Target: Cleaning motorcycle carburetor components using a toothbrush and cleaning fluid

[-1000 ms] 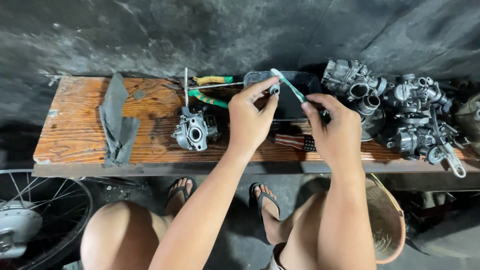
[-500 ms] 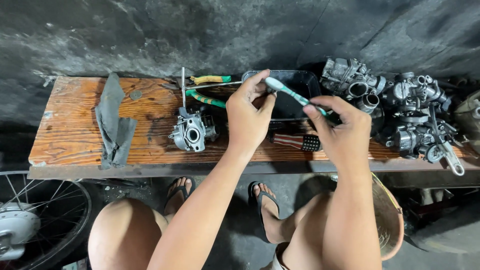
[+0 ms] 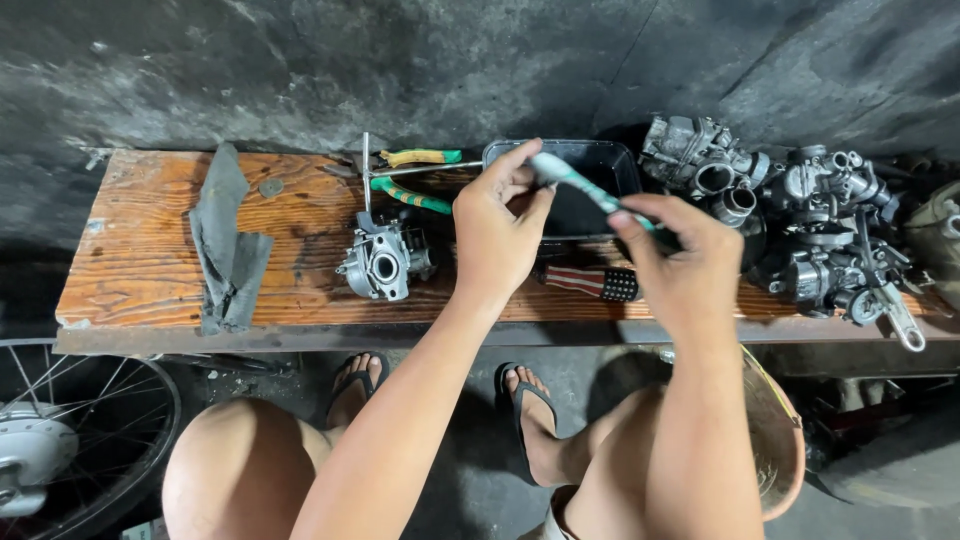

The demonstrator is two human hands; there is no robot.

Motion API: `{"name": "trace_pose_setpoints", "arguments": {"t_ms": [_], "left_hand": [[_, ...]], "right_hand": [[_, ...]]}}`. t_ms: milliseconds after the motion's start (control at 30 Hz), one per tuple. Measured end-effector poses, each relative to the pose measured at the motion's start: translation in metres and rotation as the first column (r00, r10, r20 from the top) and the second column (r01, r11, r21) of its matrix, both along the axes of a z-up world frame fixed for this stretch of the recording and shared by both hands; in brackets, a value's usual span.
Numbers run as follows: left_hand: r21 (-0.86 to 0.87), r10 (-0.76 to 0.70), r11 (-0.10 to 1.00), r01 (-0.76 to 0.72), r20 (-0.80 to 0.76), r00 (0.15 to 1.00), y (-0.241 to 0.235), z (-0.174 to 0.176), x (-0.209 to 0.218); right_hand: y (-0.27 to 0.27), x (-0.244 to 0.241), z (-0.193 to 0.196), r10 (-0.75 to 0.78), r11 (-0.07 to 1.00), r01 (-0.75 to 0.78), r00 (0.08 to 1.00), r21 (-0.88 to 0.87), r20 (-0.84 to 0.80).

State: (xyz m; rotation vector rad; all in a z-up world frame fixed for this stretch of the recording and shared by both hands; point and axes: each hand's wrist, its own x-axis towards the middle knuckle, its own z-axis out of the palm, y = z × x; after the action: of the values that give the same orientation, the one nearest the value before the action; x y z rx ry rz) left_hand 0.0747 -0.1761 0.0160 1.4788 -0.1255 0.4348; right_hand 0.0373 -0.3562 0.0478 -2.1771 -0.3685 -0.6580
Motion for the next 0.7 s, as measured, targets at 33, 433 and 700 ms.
{"name": "trace_pose_setpoints", "arguments": {"t_ms": [33,433,700], "left_hand": [[0.000,-0.003,1.000,0.003,0.001,1.000,0.000,0.002,-0.002],[-0.034,0.000,0.999,0.000,-0.001,1.000,0.000,0.011,-0.003],[-0.128,-0.052,0.991,0.047,-0.038,0.998,0.002,0.007,-0.004]], "right_hand": [[0.002,-0.001,0.000,-0.003,1.000,0.003,1.000,0.000,0.001],[-0.011,0.000,0.000,-0.139,0.984,0.139,0.990,-0.107,0.010],[0.013,-0.008,0.012,-0.350,0.883,0.283,0.928,-0.375,-0.124]]}}
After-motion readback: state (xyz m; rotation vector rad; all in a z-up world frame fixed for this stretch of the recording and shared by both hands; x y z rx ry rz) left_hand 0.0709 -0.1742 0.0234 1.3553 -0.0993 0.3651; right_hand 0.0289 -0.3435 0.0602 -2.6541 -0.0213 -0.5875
